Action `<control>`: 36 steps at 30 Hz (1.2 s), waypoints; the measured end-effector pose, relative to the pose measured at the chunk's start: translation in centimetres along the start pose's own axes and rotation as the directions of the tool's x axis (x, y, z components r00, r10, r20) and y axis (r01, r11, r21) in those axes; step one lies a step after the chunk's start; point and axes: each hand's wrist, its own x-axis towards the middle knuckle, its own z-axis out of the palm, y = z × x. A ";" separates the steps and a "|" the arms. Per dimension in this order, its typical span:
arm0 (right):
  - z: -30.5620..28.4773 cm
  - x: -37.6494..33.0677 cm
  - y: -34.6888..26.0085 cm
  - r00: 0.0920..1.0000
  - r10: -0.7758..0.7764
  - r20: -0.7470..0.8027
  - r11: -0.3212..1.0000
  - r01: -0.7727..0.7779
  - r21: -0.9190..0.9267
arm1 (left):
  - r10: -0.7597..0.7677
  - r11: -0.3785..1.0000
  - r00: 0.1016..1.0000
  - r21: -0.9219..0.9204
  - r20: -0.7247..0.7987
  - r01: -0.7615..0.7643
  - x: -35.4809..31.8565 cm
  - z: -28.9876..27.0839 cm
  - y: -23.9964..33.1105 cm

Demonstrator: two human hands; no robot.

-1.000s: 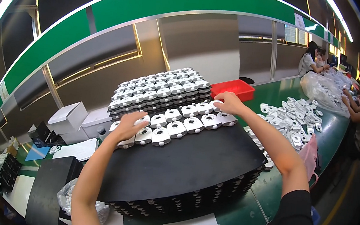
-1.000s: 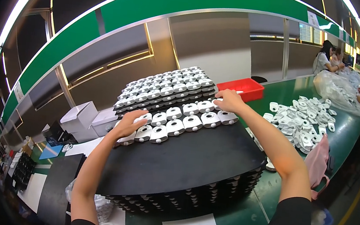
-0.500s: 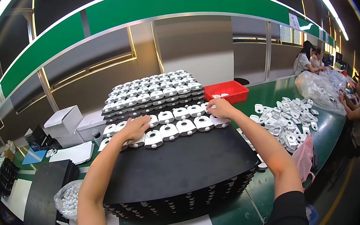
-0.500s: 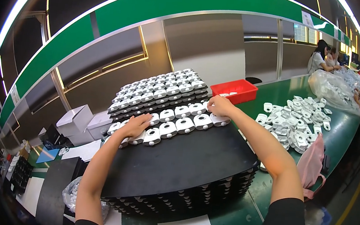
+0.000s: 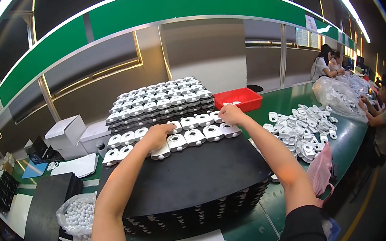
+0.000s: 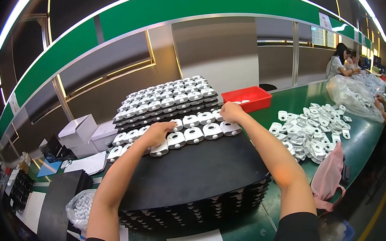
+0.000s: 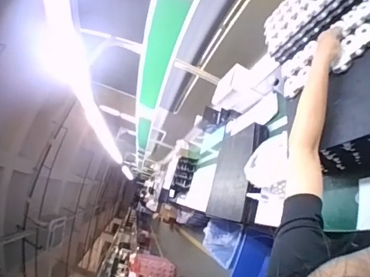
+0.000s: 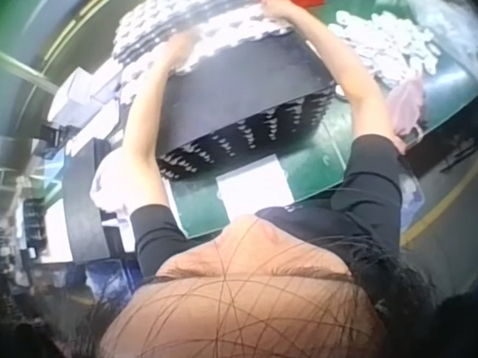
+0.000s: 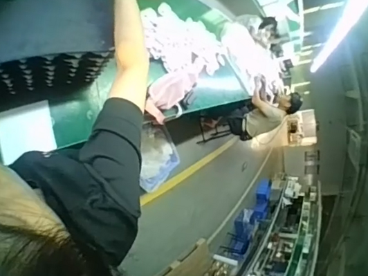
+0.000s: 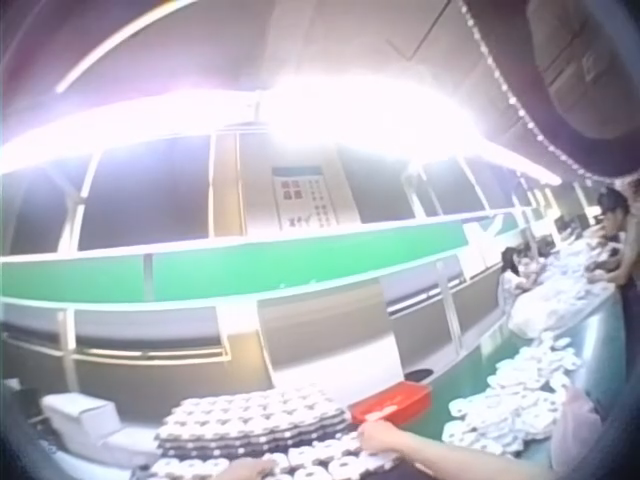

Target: Assembling small light fixture components by fitting bulbs into plastic housings and stacking them in trays.

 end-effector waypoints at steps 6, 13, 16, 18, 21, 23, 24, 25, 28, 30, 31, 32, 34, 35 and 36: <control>0.0 -0.5 0.2 0.997 -0.078 -0.020 0.996 0.078 0.040 | 0.084 0.996 0.994 0.018 -0.070 -0.083 -0.7 0.1 -1.1; -0.9 -2.4 -1.0 0.951 -0.293 -0.098 0.954 0.297 0.028 | 0.107 0.985 0.994 -0.133 -0.037 -0.111 -3.4 -3.2 -1.4; -1.5 -4.9 -3.1 0.918 -0.395 -0.012 0.908 0.393 0.143 | 0.012 0.996 0.980 -0.090 0.199 0.006 -6.5 -5.9 0.5; -1.2 -5.9 -4.3 0.853 -0.518 0.067 0.854 0.511 0.098 | 0.101 0.994 0.977 -0.055 0.187 -0.093 -7.8 -5.1 0.2; 0.8 -6.8 -5.6 0.779 -0.623 0.071 0.782 0.621 0.047 | 0.135 0.986 0.980 -0.119 0.149 -0.118 -8.5 -3.5 -0.6; 1.6 -7.3 -6.4 0.773 -0.626 0.105 0.780 0.624 0.057 | 0.129 0.981 0.986 -0.159 0.103 -0.112 -8.7 -3.1 -0.4; 1.8 -7.5 -6.7 0.769 -0.624 0.137 0.781 0.622 0.063 | 0.130 0.981 0.986 -0.160 0.101 -0.113 -8.7 -3.1 -0.5; 1.9 -7.6 -7.0 0.777 -0.598 0.194 0.796 0.604 0.034 | 0.164 0.983 0.982 -0.099 0.091 -0.155 -8.6 -3.0 -0.7; 1.9 -8.3 -7.8 0.810 -0.542 0.225 0.838 0.539 0.079 | 0.199 0.980 0.976 -0.051 0.084 -0.195 -8.8 -2.7 -1.3; 1.8 -8.3 -7.7 0.803 -0.550 0.229 0.834 0.545 0.090 | 0.209 0.977 0.974 -0.069 0.081 -0.204 -8.8 -2.5 -1.4; 1.7 -8.4 -7.6 0.798 -0.557 0.231 0.829 0.549 0.104 | 0.212 0.976 0.974 -0.068 0.082 -0.206 -8.9 -2.4 -1.4; 1.5 -8.4 -7.6 0.800 -0.554 0.230 0.831 0.546 0.102 | 0.216 0.975 0.973 -0.067 0.083 -0.210 -8.9 -2.4 -1.4; 0.9 -8.6 -7.2 0.745 -0.666 0.030 0.744 0.661 0.102 | 0.219 0.975 0.973 -0.047 0.078 -0.216 -9.0 -2.3 -1.1; -0.4 -9.3 -8.3 0.748 -0.662 -0.031 0.742 0.661 0.113 | 0.211 0.978 0.975 -0.021 0.068 -0.210 -9.5 -2.6 -1.0; -1.7 -10.0 -8.7 0.737 -0.663 -0.132 0.725 0.676 0.133 | 0.225 0.974 0.972 -0.027 0.072 -0.224 -9.5 -2.6 -0.6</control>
